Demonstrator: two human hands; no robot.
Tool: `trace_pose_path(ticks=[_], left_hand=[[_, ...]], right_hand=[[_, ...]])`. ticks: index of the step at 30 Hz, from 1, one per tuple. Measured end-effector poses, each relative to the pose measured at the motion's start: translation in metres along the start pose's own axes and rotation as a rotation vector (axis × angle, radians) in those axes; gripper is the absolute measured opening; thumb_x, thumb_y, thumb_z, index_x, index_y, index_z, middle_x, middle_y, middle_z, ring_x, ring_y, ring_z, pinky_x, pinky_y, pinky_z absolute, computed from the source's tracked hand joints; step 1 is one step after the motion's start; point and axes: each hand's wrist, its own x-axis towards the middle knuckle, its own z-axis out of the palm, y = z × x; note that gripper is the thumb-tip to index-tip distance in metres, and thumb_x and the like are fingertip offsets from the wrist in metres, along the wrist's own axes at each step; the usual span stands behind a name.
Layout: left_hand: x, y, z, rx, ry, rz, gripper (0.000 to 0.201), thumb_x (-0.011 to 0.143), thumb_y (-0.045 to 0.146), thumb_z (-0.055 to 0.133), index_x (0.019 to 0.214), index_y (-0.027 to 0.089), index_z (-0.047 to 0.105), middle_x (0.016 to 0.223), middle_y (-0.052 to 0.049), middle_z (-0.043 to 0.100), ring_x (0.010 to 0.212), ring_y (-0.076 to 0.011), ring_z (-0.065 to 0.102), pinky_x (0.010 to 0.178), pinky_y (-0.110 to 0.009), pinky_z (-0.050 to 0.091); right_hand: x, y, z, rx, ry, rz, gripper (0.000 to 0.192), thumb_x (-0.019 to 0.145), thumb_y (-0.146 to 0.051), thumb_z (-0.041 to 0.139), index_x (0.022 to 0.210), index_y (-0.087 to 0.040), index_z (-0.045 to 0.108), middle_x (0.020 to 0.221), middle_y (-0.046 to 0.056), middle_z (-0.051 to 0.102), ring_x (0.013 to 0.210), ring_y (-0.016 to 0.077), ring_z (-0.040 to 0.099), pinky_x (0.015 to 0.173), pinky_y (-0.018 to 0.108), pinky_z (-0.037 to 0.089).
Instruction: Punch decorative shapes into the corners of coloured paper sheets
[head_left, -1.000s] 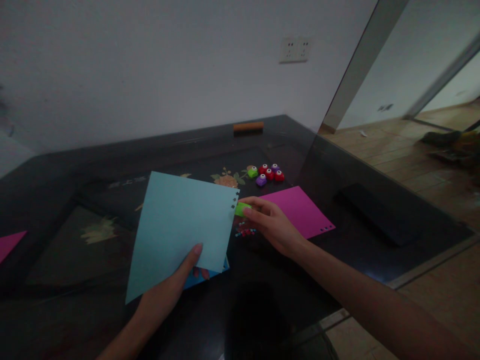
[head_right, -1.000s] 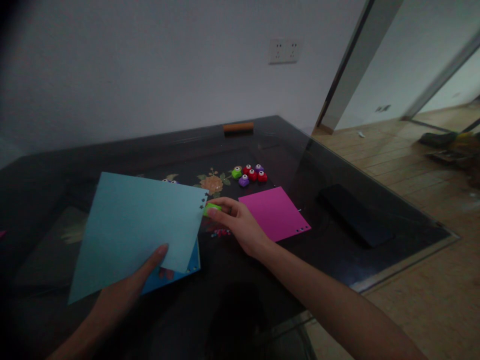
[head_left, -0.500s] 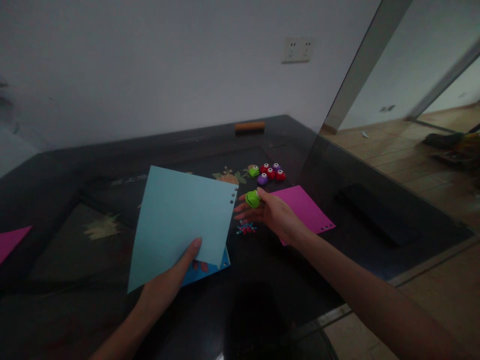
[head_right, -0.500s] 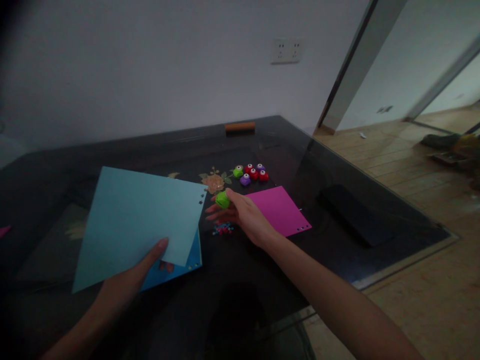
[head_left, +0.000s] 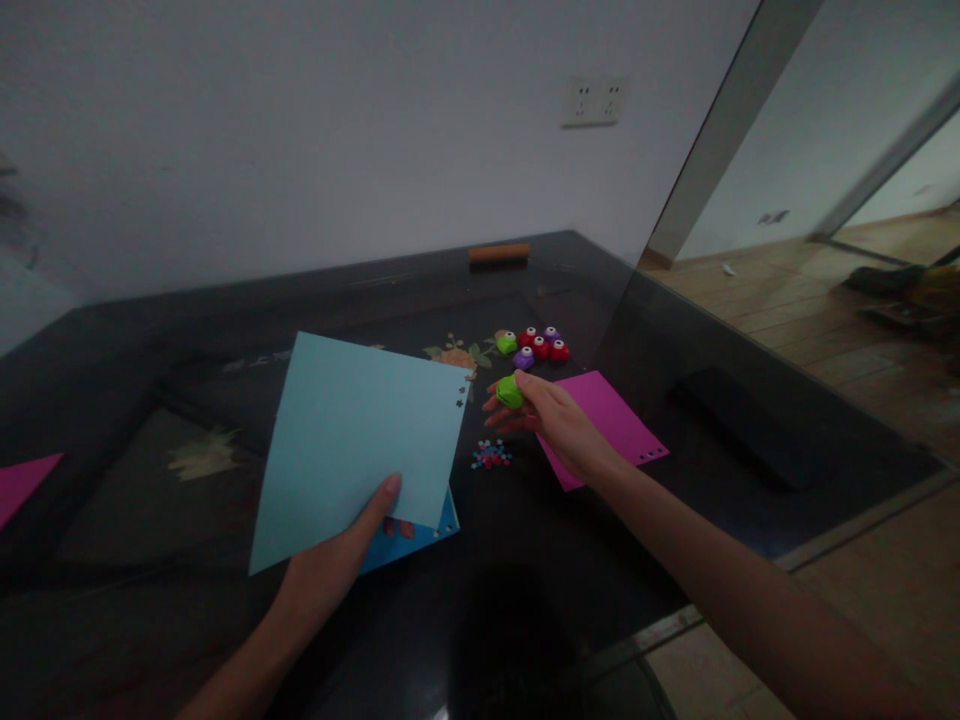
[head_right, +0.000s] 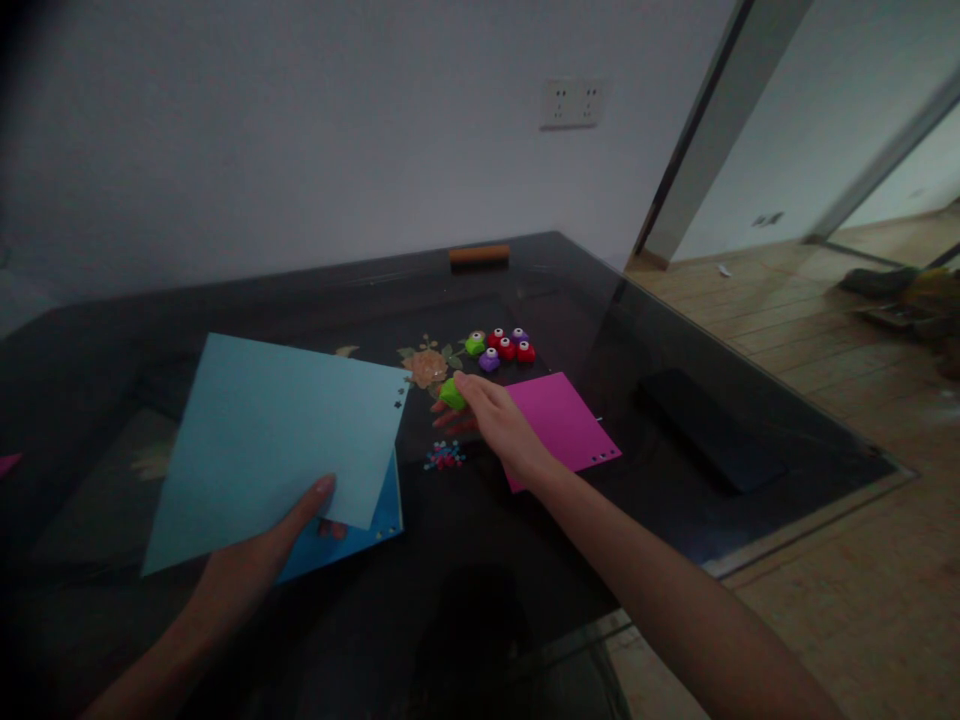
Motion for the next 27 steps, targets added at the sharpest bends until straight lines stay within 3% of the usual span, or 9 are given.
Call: trace_pose_path(ticks=[7,17,22,27], left_hand=[[0.001,-0.002,0.002,-0.018,0.019,0.002,0.050,0.071,0.064,0.048,0.040,0.026,0.054,0.062,-0.006,0.067,0.074,-0.0287,0.062,0.097,-0.045,0.037],[0.006,-0.014,0.006,-0.035,0.053,-0.020,0.049,0.066,0.066,0.053,0.042,0.024,0.057,0.067,-0.008,0.069,0.082,-0.0310,0.061,0.103,-0.049,0.029],[0.004,-0.010,0.007,-0.118,0.077,0.005,0.042,0.063,0.063,0.059,0.047,0.024,0.059,0.068,-0.008,0.070,0.087,-0.0314,0.061,0.105,-0.046,0.027],[-0.001,-0.005,0.006,-0.136,0.096,-0.019,0.039,0.063,0.061,0.060,0.047,0.025,0.058,0.068,-0.008,0.071,0.090,-0.0325,0.060,0.108,-0.046,0.022]], right_hand=[[0.009,0.014,-0.007,-0.331,-0.034,0.008,0.032,0.090,-0.045,0.043,0.077,-0.017,0.053,0.080,0.003,0.059,0.074,0.0147,0.060,0.066,0.028,0.049],[0.007,0.016,-0.002,-0.321,-0.109,0.052,0.032,0.089,-0.047,0.044,0.083,-0.017,0.053,0.084,0.004,0.058,0.079,0.0157,0.061,0.066,0.028,0.050],[0.008,0.014,-0.007,-0.475,-0.078,0.015,0.033,0.091,-0.046,0.039,0.080,-0.018,0.051,0.077,0.003,0.056,0.067,0.0139,0.057,0.055,0.026,0.047],[0.006,0.018,-0.008,-0.575,-0.127,-0.031,0.036,0.090,-0.049,0.040,0.075,-0.018,0.051,0.068,0.000,0.051,0.060,0.0119,0.052,0.051,0.024,0.041]])
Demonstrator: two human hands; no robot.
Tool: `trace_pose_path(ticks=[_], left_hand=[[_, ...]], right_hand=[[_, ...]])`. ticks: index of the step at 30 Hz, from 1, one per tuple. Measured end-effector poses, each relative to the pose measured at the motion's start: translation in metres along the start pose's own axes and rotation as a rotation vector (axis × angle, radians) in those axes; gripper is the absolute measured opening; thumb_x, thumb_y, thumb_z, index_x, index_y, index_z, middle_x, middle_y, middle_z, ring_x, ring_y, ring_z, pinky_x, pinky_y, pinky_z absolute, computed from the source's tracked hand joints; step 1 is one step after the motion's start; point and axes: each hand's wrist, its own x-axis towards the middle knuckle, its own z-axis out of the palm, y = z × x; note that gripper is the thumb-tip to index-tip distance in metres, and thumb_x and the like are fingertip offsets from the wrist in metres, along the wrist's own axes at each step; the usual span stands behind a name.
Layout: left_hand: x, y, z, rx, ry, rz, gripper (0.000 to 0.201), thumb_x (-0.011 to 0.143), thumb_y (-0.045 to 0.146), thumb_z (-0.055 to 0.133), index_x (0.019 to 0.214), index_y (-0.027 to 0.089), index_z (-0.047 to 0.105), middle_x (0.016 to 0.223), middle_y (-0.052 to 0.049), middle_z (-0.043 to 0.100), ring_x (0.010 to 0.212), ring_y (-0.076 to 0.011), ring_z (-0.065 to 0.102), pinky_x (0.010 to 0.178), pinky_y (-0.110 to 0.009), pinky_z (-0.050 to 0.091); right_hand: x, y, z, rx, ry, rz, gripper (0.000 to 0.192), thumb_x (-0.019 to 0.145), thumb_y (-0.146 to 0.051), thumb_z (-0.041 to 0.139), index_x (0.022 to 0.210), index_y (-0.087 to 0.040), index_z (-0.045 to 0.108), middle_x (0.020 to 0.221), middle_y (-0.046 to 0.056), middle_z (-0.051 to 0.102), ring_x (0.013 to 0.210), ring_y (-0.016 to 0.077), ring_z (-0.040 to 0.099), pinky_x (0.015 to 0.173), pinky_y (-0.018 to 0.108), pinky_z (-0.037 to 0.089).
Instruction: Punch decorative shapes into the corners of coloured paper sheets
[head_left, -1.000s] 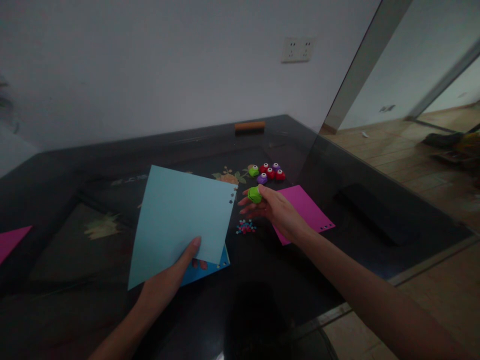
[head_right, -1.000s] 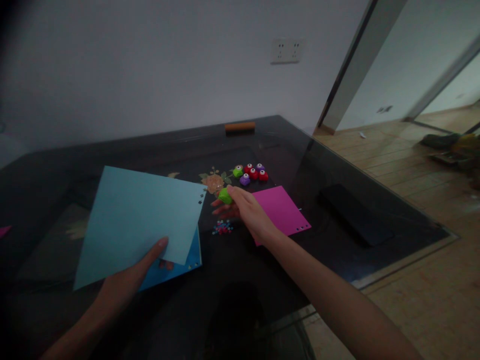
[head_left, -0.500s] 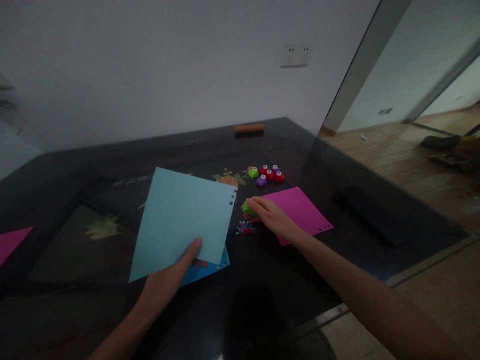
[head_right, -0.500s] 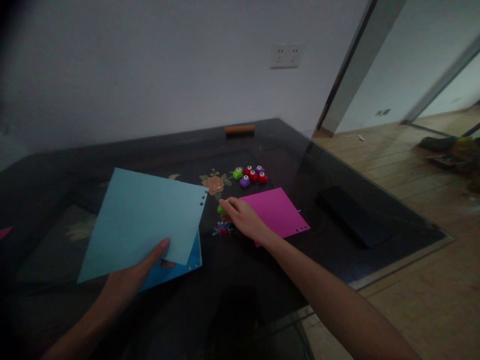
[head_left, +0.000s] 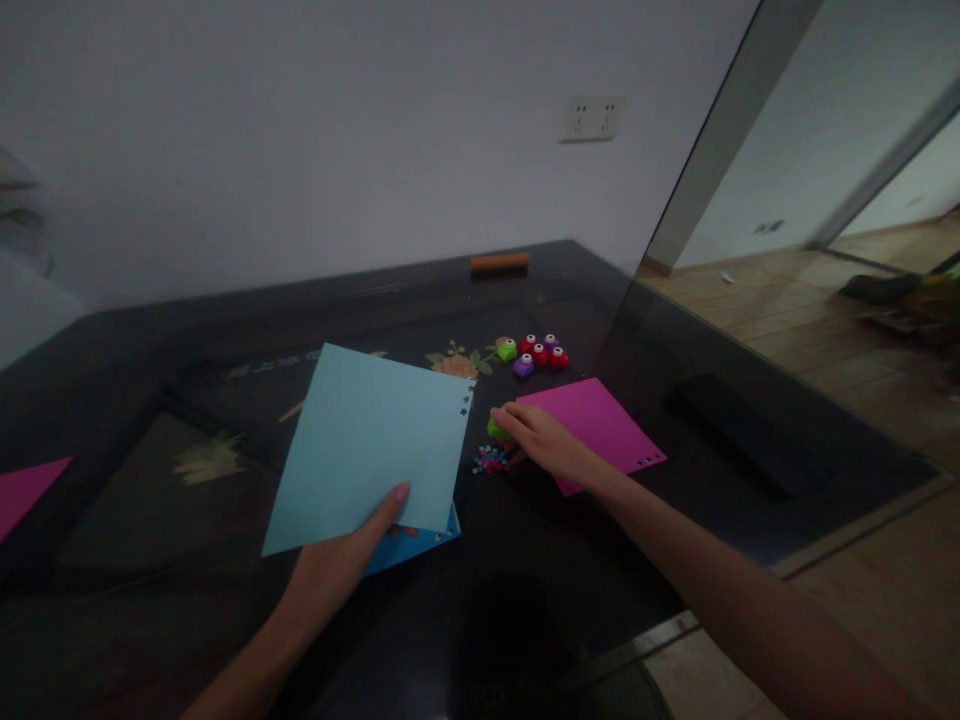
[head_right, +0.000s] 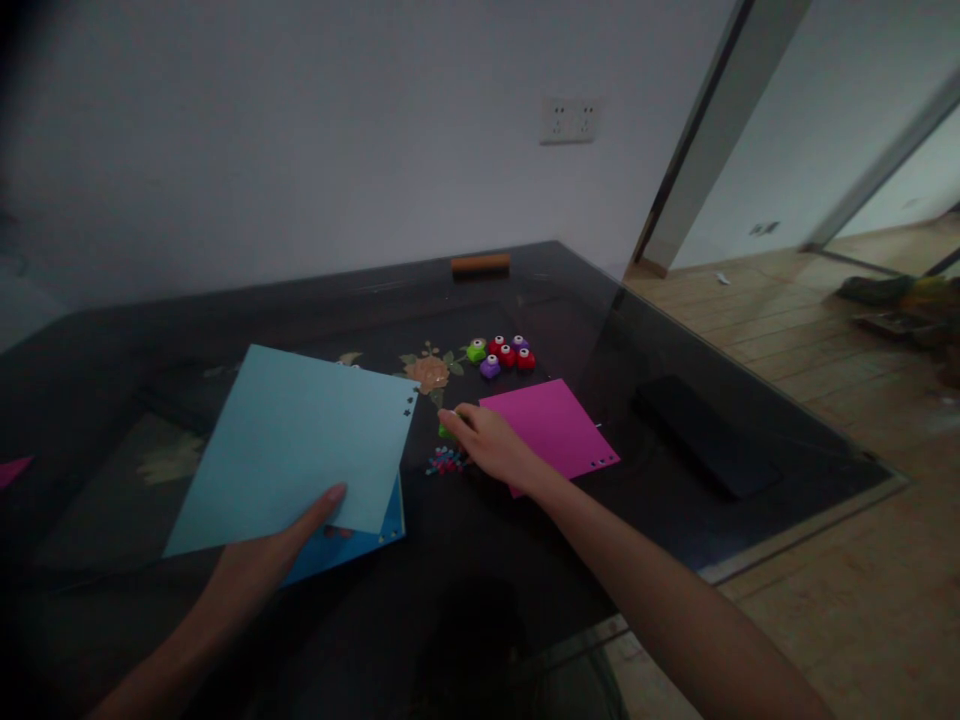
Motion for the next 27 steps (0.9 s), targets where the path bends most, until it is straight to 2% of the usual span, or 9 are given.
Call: trace_pose_path(ticks=[5,11,14,17,21,27], left_hand=[[0.005,-0.006,-0.001,0.014,-0.031,-0.025,0.042,0.059,0.065,0.060,0.049,0.024,0.059,0.070,-0.009,0.071,0.092,-0.0340,0.060,0.107,-0.048,0.025],[0.007,-0.006,0.000,0.005,-0.053,0.063,0.041,0.063,0.062,0.058,0.046,0.025,0.057,0.061,-0.007,0.070,0.079,-0.0307,0.063,0.105,-0.046,0.028],[0.006,0.000,-0.001,-0.012,-0.130,0.088,0.040,0.064,0.059,0.057,0.043,0.026,0.057,0.058,-0.006,0.069,0.070,-0.0287,0.063,0.101,-0.044,0.033],[0.008,0.003,-0.003,-0.031,-0.148,0.130,0.039,0.064,0.058,0.058,0.041,0.027,0.054,0.056,-0.006,0.068,0.069,-0.0285,0.063,0.099,-0.042,0.035],[0.016,-0.001,-0.005,-0.023,-0.156,0.154,0.040,0.065,0.060,0.057,0.043,0.026,0.057,0.061,-0.007,0.070,0.075,-0.0301,0.064,0.099,-0.043,0.036],[0.029,-0.009,-0.007,-0.093,-0.109,0.176,0.044,0.061,0.064,0.060,0.044,0.025,0.051,0.061,-0.008,0.070,0.070,-0.0286,0.065,0.091,-0.041,0.043]], right_hand=[[0.000,-0.001,0.002,0.075,-0.035,0.016,0.034,0.090,-0.047,0.038,0.077,-0.019,0.050,0.070,0.000,0.051,0.062,0.0125,0.054,0.053,0.025,0.043],[0.003,-0.003,-0.002,0.191,0.020,-0.007,0.033,0.088,-0.046,0.044,0.084,-0.016,0.057,0.076,0.002,0.055,0.064,0.0121,0.055,0.052,0.024,0.045],[0.002,-0.004,-0.003,0.232,0.002,-0.019,0.030,0.086,-0.042,0.050,0.097,-0.016,0.061,0.076,0.002,0.057,0.061,0.0108,0.055,0.053,0.024,0.046],[0.000,-0.005,-0.004,0.280,-0.039,-0.008,0.034,0.083,-0.035,0.056,0.113,-0.019,0.058,0.074,-0.001,0.058,0.061,0.0102,0.056,0.057,0.025,0.048],[-0.001,-0.005,-0.004,0.365,-0.070,0.026,0.030,0.080,-0.036,0.061,0.104,-0.019,0.062,0.074,-0.001,0.061,0.066,0.0109,0.061,0.063,0.025,0.050],[0.000,-0.005,0.000,0.489,0.037,-0.033,0.042,0.062,-0.029,0.076,0.100,-0.017,0.061,0.078,-0.002,0.062,0.064,0.0107,0.062,0.065,0.027,0.054]])
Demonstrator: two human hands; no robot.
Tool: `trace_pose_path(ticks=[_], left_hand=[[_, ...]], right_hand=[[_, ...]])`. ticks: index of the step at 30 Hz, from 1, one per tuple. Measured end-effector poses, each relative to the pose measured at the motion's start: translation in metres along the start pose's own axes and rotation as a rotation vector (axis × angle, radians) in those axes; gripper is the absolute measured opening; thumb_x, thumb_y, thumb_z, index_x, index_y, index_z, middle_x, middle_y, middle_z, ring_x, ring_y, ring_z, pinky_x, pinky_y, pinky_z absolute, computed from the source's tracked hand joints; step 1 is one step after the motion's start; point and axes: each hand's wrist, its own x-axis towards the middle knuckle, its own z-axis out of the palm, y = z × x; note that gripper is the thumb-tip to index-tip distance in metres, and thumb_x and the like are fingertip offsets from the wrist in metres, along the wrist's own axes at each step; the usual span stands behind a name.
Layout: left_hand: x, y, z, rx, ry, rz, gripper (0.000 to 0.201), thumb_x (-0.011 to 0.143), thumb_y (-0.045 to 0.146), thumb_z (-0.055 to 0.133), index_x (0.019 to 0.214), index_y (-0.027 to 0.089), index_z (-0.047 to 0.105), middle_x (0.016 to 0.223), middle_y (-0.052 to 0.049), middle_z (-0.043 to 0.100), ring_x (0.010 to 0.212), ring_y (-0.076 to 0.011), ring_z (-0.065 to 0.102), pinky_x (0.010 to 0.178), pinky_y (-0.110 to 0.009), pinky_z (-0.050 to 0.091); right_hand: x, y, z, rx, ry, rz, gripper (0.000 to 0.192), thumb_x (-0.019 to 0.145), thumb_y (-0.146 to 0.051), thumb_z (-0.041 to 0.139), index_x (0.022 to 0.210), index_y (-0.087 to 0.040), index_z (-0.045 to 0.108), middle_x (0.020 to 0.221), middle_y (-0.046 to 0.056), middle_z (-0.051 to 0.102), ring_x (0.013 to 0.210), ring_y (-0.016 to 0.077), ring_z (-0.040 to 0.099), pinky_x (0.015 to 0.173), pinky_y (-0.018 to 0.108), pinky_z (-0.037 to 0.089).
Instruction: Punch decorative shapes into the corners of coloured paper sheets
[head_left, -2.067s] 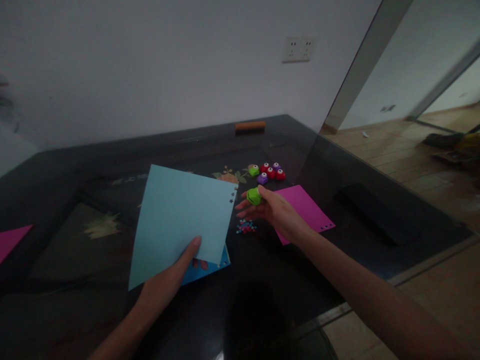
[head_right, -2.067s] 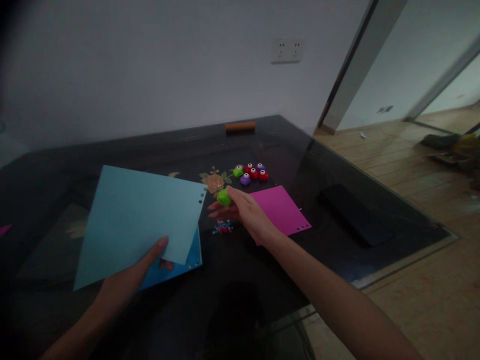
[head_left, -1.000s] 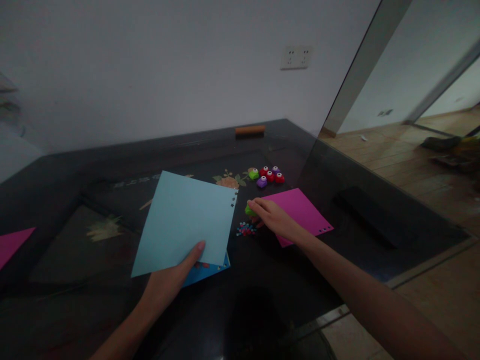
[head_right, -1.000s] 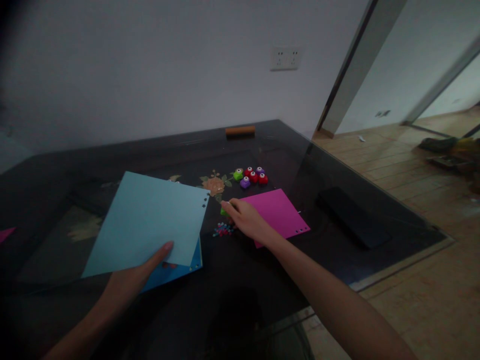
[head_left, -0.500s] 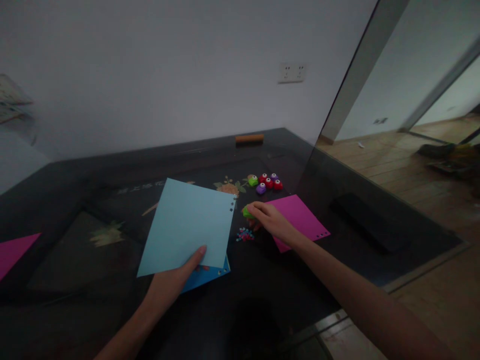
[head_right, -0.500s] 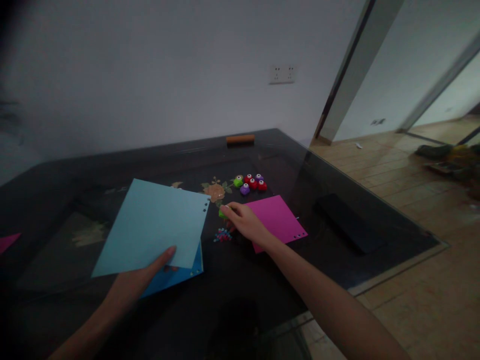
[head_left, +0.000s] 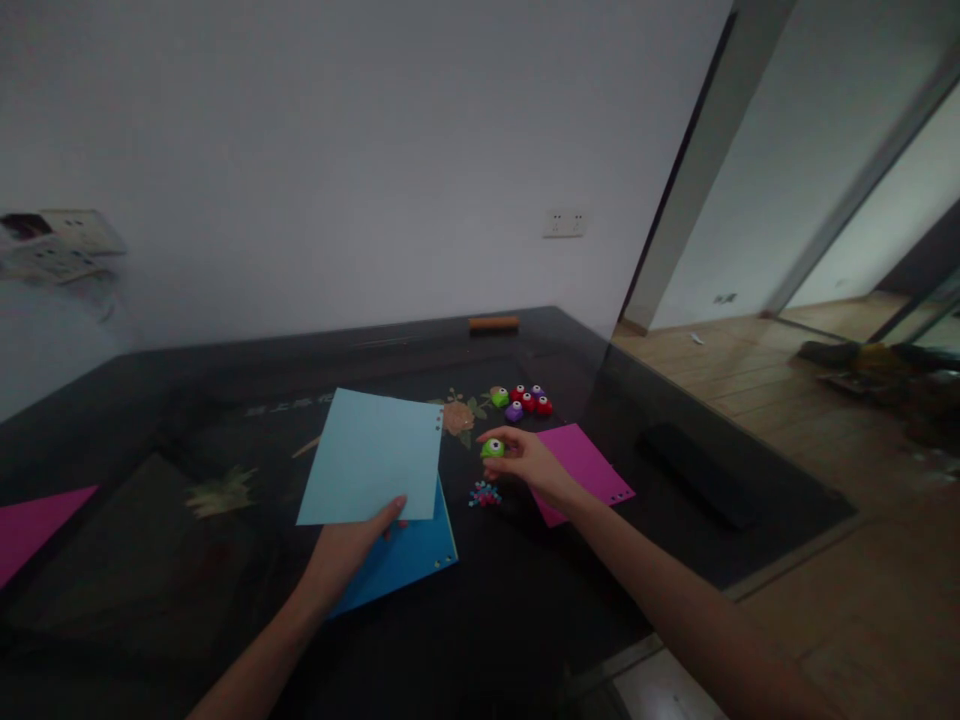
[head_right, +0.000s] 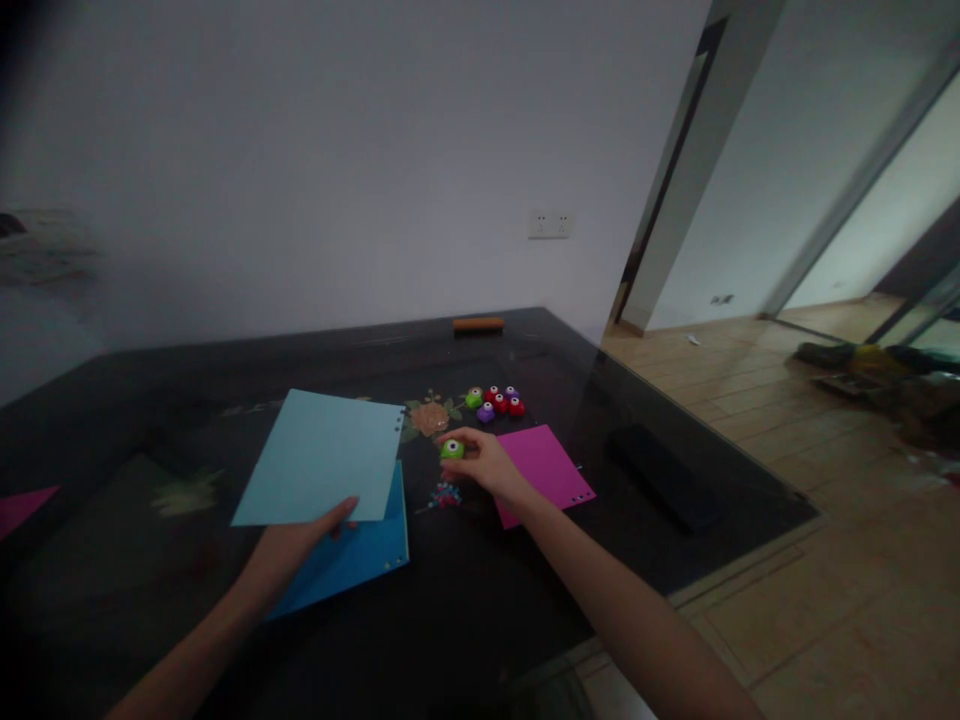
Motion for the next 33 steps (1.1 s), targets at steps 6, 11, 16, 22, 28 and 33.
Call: trace_pose_path(ticks=[6,11,16,22,28,33], left_hand=[[0.000,0.003,-0.004,0.016,-0.018,0.032,0.042,0.065,0.061,0.056,0.049,0.022,0.058,0.063,-0.010,0.069,0.068,-0.0287,0.064,0.085,-0.043,0.045],[-0.003,0.005,-0.003,-0.023,-0.010,0.094,0.040,0.068,0.057,0.055,0.048,0.022,0.055,0.058,-0.007,0.066,0.061,-0.0257,0.062,0.076,-0.039,0.048],[-0.006,0.009,-0.002,-0.052,-0.030,0.125,0.040,0.069,0.057,0.054,0.049,0.023,0.053,0.055,-0.006,0.064,0.058,-0.0243,0.062,0.073,-0.037,0.048],[-0.004,0.005,0.001,-0.118,-0.050,0.123,0.036,0.069,0.056,0.054,0.059,0.022,0.052,0.054,-0.004,0.062,0.056,-0.0232,0.060,0.064,-0.036,0.049],[-0.002,-0.003,0.009,-0.154,-0.056,0.094,0.035,0.070,0.055,0.055,0.063,0.021,0.054,0.054,-0.004,0.063,0.057,-0.0240,0.062,0.061,-0.035,0.048],[-0.001,-0.001,0.008,-0.123,-0.066,0.092,0.038,0.070,0.056,0.053,0.056,0.021,0.054,0.053,-0.005,0.063,0.056,-0.0238,0.061,0.061,-0.035,0.047]], right_hand=[[0.004,-0.005,-0.004,0.032,0.073,-0.051,0.042,0.067,-0.033,0.073,0.101,-0.018,0.055,0.084,0.003,0.067,0.060,0.0121,0.065,0.058,0.025,0.052],[0.020,-0.010,-0.031,-0.116,0.195,-0.119,0.035,0.072,-0.039,0.067,0.094,-0.018,0.049,0.090,0.008,0.069,0.062,0.0161,0.067,0.057,0.028,0.053],[0.038,-0.023,-0.085,-0.562,0.479,-0.149,0.029,0.076,-0.036,0.059,0.098,-0.016,0.055,0.093,0.009,0.068,0.079,0.0202,0.066,0.069,0.033,0.052],[0.048,-0.011,-0.131,-0.877,0.693,-0.054,0.025,0.073,-0.026,0.062,0.094,-0.013,0.065,0.099,0.012,0.067,0.095,0.0241,0.060,0.084,0.034,0.043],[0.056,0.016,-0.136,-1.026,0.779,0.110,0.031,0.075,-0.030,0.060,0.102,-0.016,0.066,0.101,0.014,0.067,0.094,0.0271,0.061,0.075,0.034,0.044],[0.068,0.021,-0.137,-1.138,0.769,0.127,0.032,0.077,-0.031,0.059,0.104,-0.015,0.066,0.108,0.015,0.063,0.102,0.0256,0.057,0.079,0.031,0.042]])
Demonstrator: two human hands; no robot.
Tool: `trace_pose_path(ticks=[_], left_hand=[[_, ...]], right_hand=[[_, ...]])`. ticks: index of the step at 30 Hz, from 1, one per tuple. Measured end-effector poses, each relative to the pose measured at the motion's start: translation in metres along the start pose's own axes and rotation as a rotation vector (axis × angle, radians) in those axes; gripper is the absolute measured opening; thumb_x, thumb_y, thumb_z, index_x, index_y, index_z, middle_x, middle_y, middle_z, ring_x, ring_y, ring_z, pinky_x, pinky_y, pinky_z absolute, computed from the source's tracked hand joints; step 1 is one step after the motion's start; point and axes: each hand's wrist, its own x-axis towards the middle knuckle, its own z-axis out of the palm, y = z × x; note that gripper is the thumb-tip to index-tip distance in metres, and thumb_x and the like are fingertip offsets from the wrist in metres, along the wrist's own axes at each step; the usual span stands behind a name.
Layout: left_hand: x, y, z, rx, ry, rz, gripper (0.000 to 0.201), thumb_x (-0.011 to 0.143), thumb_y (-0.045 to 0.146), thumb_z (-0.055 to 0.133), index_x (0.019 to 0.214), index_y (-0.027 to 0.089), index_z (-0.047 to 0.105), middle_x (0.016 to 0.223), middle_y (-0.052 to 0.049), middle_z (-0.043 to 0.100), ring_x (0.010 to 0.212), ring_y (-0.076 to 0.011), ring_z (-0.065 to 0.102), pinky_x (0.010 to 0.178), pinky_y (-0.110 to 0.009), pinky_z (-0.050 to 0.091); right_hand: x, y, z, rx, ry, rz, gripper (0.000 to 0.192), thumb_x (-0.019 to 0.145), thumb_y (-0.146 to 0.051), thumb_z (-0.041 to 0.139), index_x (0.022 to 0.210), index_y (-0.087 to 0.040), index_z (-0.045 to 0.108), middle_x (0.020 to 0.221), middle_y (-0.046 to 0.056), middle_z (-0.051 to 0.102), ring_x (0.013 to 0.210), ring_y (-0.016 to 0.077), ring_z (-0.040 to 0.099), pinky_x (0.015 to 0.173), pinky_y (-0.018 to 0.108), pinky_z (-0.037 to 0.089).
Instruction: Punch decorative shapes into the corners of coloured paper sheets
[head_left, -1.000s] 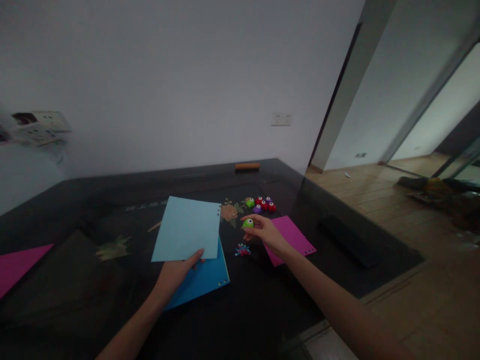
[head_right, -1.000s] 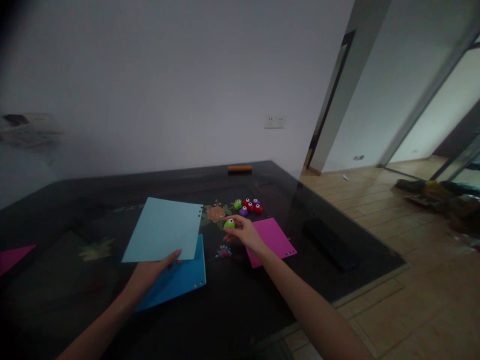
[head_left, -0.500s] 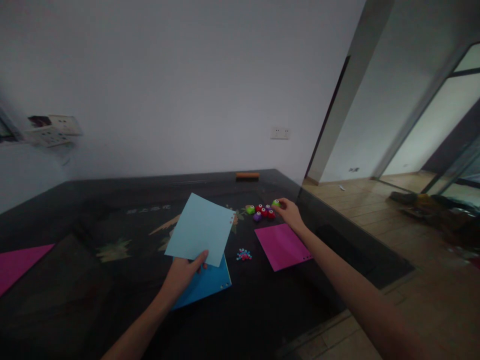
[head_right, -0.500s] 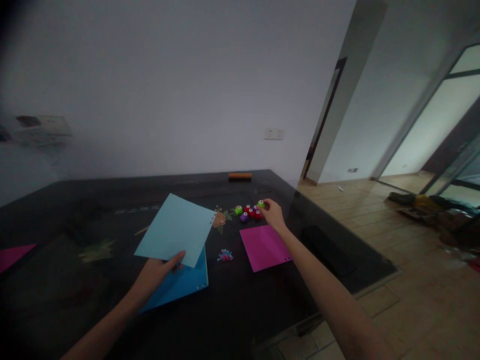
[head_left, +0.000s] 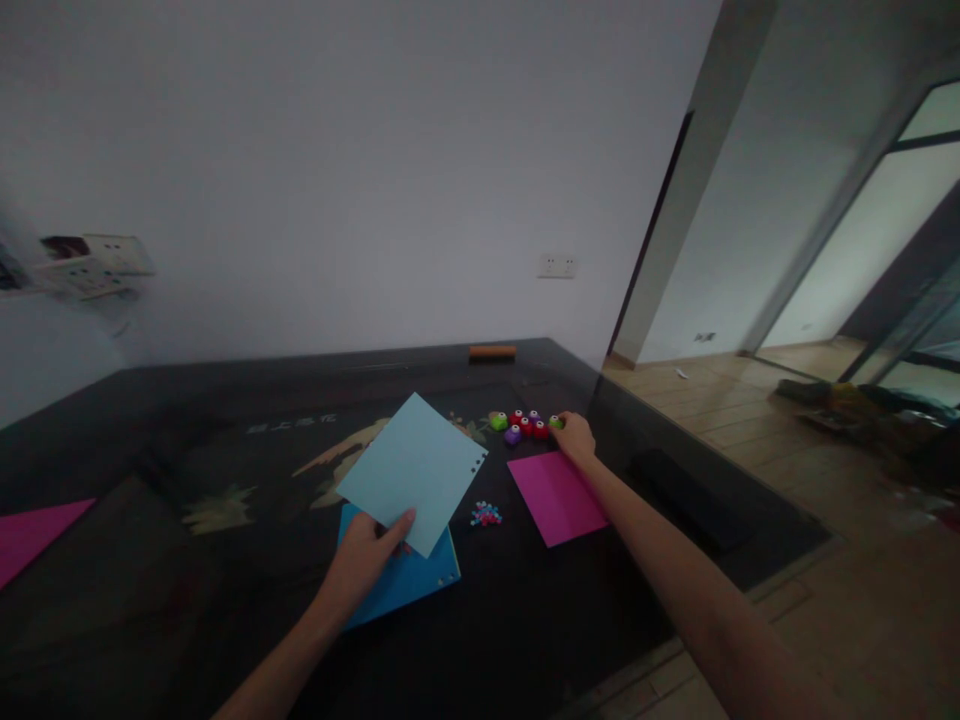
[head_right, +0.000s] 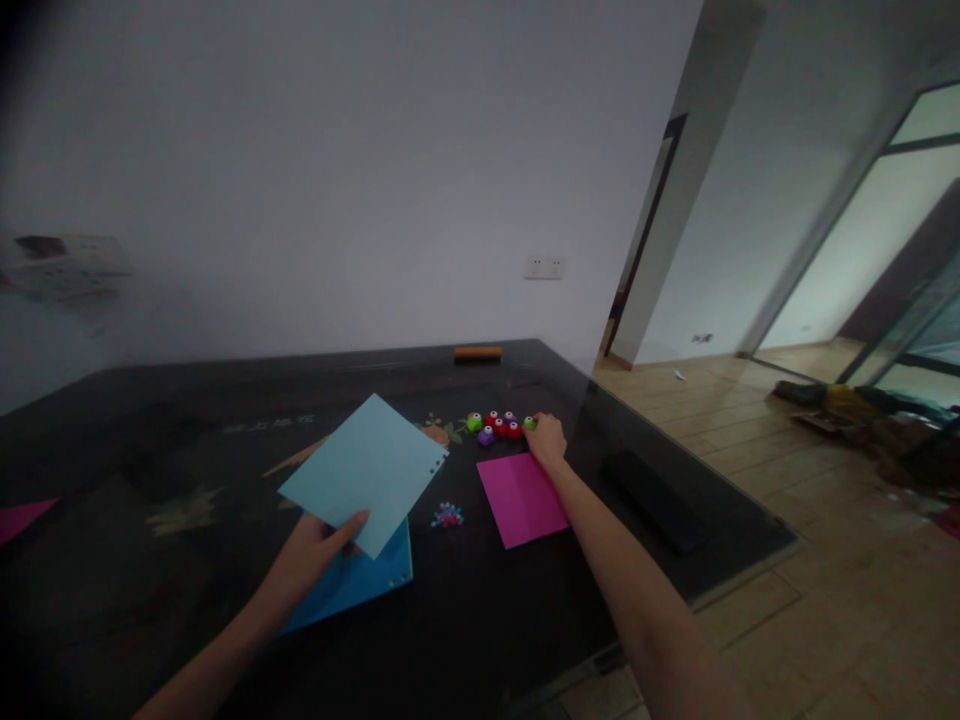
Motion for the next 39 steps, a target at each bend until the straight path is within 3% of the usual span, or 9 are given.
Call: trace_pose_path(ticks=[9,16,20,23,27,32,36,39], left_hand=[[0.005,0.000,-0.006,-0.010,0.017,0.018,0.041,0.068,0.058,0.053,0.057,0.019,0.054,0.051,-0.002,0.058,0.051,-0.0200,0.056,0.054,-0.031,0.044],[0.004,-0.001,-0.007,-0.034,0.043,0.010,0.041,0.068,0.058,0.055,0.058,0.018,0.054,0.050,0.000,0.056,0.051,-0.0187,0.055,0.052,-0.030,0.043],[0.004,0.000,-0.010,-0.024,0.028,0.013,0.043,0.069,0.059,0.053,0.063,0.016,0.057,0.054,-0.001,0.057,0.053,-0.0195,0.056,0.053,-0.031,0.044],[0.003,0.002,-0.012,-0.017,-0.007,0.000,0.043,0.071,0.058,0.052,0.070,0.015,0.059,0.061,-0.003,0.061,0.057,-0.0207,0.058,0.056,-0.032,0.046],[0.000,0.005,-0.008,-0.009,-0.120,-0.023,0.042,0.072,0.055,0.052,0.073,0.015,0.061,0.066,-0.004,0.063,0.061,-0.0209,0.059,0.057,-0.032,0.047],[-0.004,0.003,0.005,0.047,-0.204,-0.015,0.036,0.072,0.052,0.054,0.064,0.017,0.060,0.058,0.000,0.060,0.054,-0.0171,0.053,0.051,-0.027,0.043],[-0.006,0.001,0.011,0.077,-0.219,0.016,0.036,0.071,0.050,0.056,0.055,0.019,0.056,0.054,0.001,0.058,0.050,-0.0153,0.049,0.048,-0.026,0.041],[-0.005,0.001,0.013,0.084,-0.230,0.020,0.036,0.072,0.050,0.056,0.056,0.018,0.057,0.055,0.000,0.058,0.052,-0.0161,0.052,0.050,-0.026,0.042]], right_hand=[[0.001,-0.003,0.002,-0.058,-0.011,-0.060,0.031,0.078,-0.025,0.060,0.107,-0.015,0.066,0.111,0.016,0.058,0.105,0.0266,0.052,0.085,0.033,0.041],[-0.015,-0.008,-0.022,0.090,-0.003,-0.171,0.038,0.077,-0.020,0.059,0.114,-0.011,0.060,0.113,0.016,0.058,0.105,0.0261,0.053,0.089,0.036,0.041],[-0.053,-0.021,-0.042,0.245,-0.133,-0.313,0.023,0.081,-0.026,0.057,0.099,-0.016,0.067,0.099,0.007,0.067,0.088,0.0174,0.061,0.080,0.029,0.046],[-0.089,-0.034,-0.053,0.554,-0.412,-0.424,0.022,0.081,-0.032,0.057,0.092,-0.016,0.068,0.085,0.005,0.069,0.075,0.0163,0.063,0.070,0.029,0.048],[-0.122,-0.046,-0.058,0.836,-0.568,-0.317,0.029,0.080,-0.040,0.059,0.091,-0.015,0.066,0.077,0.005,0.068,0.069,0.0158,0.063,0.067,0.029,0.049],[-0.134,-0.047,-0.053,1.000,-0.765,-0.125,0.042,0.078,-0.050,0.058,0.099,-0.014,0.063,0.082,0.007,0.068,0.067,0.0153,0.064,0.058,0.027,0.048],[-0.137,-0.046,-0.048,1.007,-0.782,-0.094,0.039,0.069,-0.039,0.070,0.098,-0.015,0.061,0.070,0.002,0.066,0.062,0.0141,0.062,0.056,0.027,0.047],[-0.137,-0.045,-0.044,0.998,-0.767,-0.067,0.031,0.064,-0.033,0.074,0.087,-0.015,0.061,0.063,-0.001,0.064,0.058,0.0132,0.060,0.055,0.027,0.047]])
